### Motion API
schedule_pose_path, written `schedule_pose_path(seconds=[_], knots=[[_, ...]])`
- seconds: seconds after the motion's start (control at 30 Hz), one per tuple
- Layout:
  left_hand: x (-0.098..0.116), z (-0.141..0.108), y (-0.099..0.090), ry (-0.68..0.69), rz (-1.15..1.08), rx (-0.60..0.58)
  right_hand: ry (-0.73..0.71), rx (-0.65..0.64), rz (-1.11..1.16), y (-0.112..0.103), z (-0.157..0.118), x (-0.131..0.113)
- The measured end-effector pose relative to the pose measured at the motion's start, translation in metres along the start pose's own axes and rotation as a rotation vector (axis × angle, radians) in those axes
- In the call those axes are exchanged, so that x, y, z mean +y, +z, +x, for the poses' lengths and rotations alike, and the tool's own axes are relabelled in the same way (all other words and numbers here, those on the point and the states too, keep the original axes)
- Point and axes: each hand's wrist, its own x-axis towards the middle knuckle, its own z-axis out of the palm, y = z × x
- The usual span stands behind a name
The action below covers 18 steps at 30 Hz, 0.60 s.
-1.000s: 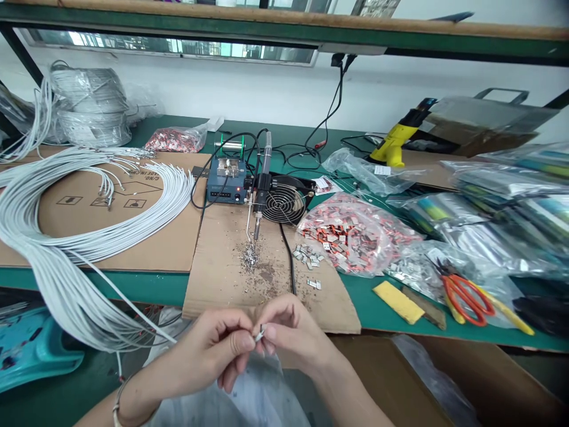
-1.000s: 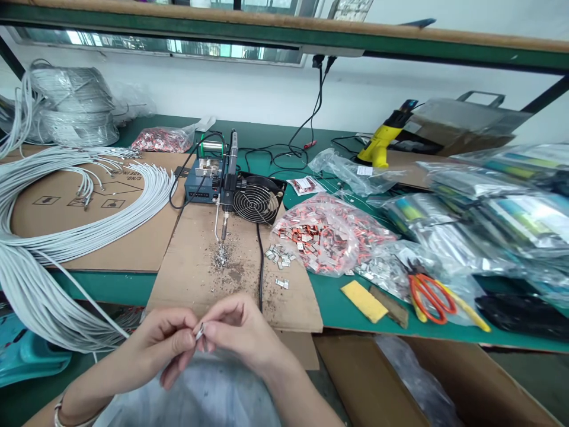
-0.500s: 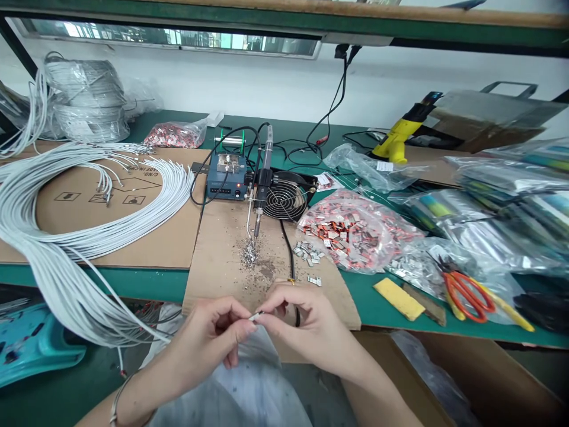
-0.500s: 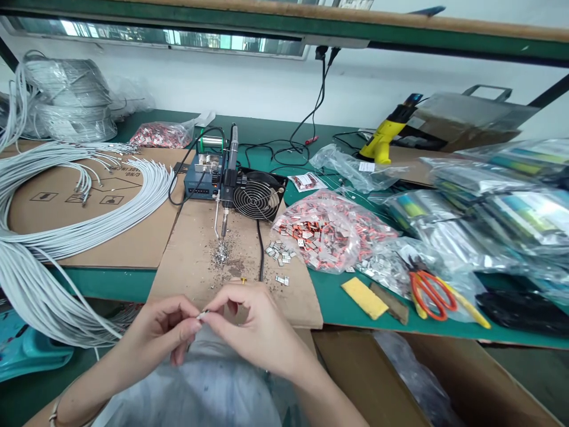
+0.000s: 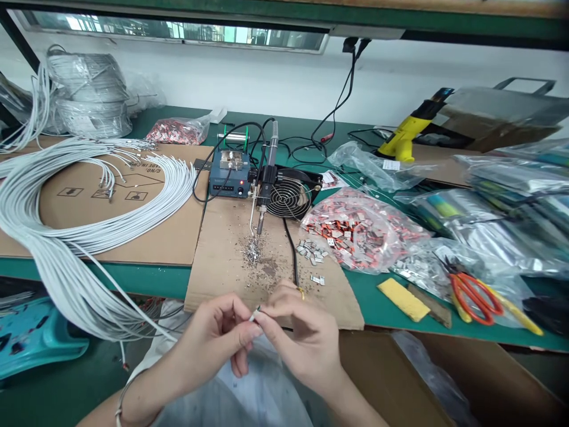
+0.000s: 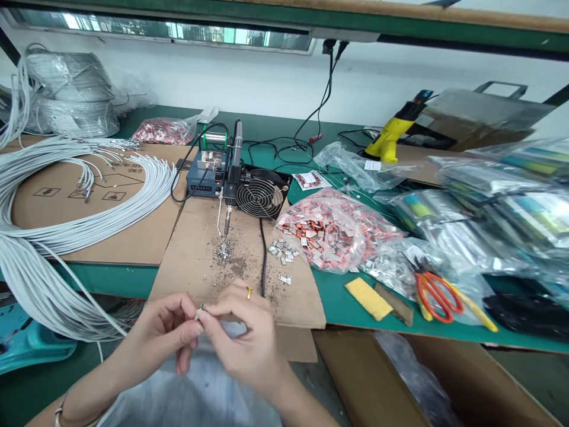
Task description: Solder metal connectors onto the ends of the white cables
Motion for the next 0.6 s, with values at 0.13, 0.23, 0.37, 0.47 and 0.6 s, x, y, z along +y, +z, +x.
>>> schedule_pose_path(seconds=[0.13,0.23,0.37,0.47,0.6], knots=[[0.000,-0.005,0.000,-0.027,0.085,-0.002,0.241,-0.217,0.057,-0.016,0.012,-0.009],[0.001,-0.008,0.000,-0.042,0.121,-0.011,0.264,-0.270,0.057,-0.022,0.015,-0.014],[0.001,-0.008,0.002,-0.048,0.117,-0.014,0.235,-0.203,0.132,-0.018,0.012,-0.015],[0.002,-0.008,0.003,-0.046,0.100,-0.024,0.208,-0.166,0.172,-0.015,0.010,-0.013],[0.001,-0.009,0.003,-0.048,0.069,-0.025,0.136,-0.138,0.157,-0.012,0.009,-0.010]])
